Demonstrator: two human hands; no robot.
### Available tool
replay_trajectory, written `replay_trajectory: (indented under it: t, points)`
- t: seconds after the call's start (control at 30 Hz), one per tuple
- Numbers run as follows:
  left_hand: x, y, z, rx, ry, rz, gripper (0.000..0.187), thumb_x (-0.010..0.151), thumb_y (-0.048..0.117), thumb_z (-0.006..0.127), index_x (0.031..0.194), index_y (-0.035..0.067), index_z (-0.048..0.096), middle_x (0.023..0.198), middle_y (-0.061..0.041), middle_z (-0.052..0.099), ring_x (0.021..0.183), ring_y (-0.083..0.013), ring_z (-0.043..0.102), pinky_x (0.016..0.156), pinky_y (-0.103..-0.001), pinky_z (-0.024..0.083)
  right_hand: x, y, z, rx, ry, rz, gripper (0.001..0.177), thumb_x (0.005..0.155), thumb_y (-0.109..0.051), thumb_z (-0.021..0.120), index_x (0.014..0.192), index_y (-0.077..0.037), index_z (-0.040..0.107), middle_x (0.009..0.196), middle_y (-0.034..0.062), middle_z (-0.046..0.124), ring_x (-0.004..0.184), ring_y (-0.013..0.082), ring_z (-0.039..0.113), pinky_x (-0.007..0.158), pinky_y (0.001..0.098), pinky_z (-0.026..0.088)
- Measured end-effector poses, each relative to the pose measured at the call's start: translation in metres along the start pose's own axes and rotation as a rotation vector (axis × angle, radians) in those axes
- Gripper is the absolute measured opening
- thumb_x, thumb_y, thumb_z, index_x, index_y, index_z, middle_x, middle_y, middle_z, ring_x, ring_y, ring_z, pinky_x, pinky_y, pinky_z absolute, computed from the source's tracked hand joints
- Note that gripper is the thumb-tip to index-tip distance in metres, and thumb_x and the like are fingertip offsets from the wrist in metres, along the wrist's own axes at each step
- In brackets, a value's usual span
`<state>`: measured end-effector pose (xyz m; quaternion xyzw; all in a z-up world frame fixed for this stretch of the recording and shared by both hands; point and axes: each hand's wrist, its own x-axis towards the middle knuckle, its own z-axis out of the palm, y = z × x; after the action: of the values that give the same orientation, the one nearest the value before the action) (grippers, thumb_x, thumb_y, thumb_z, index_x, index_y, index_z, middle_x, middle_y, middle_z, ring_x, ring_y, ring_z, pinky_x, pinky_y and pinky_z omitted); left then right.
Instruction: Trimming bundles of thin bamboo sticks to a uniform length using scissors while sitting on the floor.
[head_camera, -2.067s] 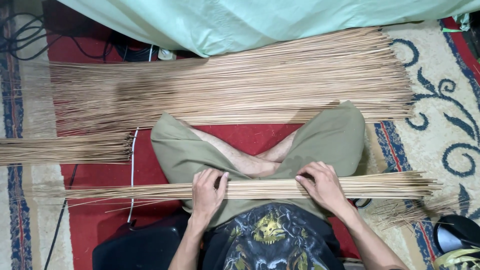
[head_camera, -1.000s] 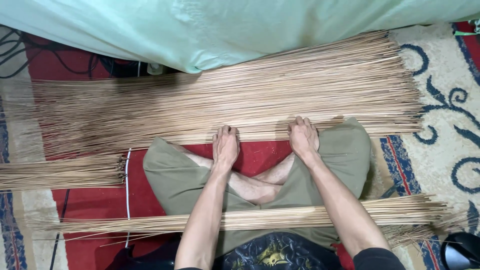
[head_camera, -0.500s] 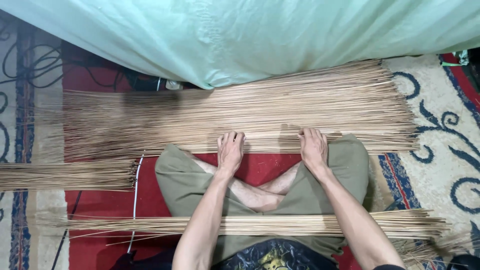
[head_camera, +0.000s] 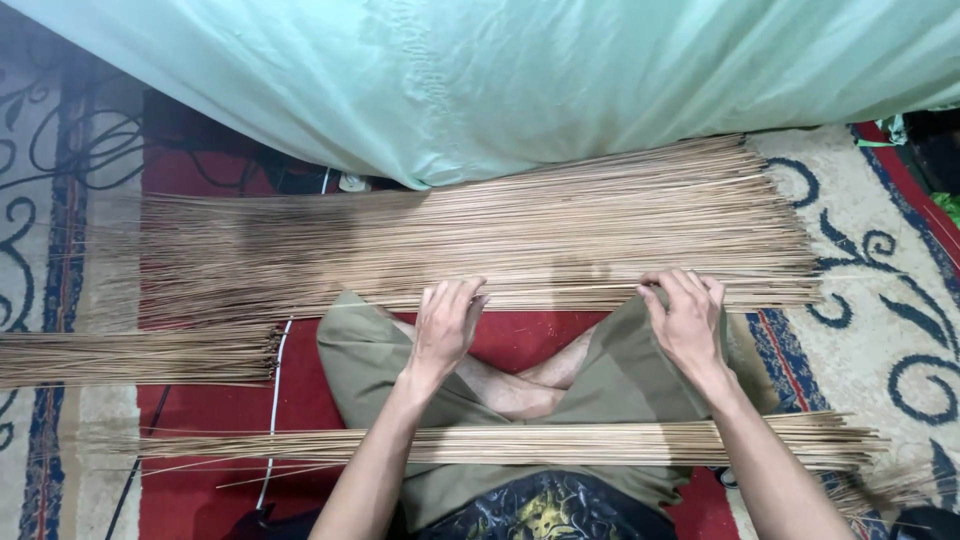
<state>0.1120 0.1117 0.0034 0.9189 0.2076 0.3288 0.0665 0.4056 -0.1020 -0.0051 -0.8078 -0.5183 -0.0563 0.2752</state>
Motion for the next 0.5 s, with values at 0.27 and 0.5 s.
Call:
replay_trajectory:
  t: [0.27, 0.5]
  points:
    - [-0.098, 0.019, -0.060, -0.136, -0.129, -0.156, 0.010, 0.101, 0.027, 0.064, 0.108, 0.021, 0.069, 0.087, 0.005, 0.064, 0.083, -0.0170, 0.066, 0.074, -0.030, 0.046, -0.099, -0.004, -0.013, 0.136, -0.245, 0.212, 0.010, 0.089, -0.032, 0.077, 0.098, -0.034, 0.075, 0.096, -0.0143, 0.077, 0.102, 0.0157, 0.073, 0.112, 0.0448, 0.038]
    - [-0.153, 0.023, -0.073, -0.140, -0.205, -0.129, 0.010, 0.101, 0.034, 0.064, 0.101, 0.025, 0.069, 0.086, 0.007, 0.068, 0.089, -0.0146, 0.071, 0.088, -0.031, 0.047, -0.147, -0.019, -0.025, 0.155, -0.390, 0.287, 0.010, 0.088, -0.035, 0.076, 0.098, -0.034, 0.077, 0.096, -0.0132, 0.078, 0.103, 0.0148, 0.073, 0.115, 0.0466, 0.037]
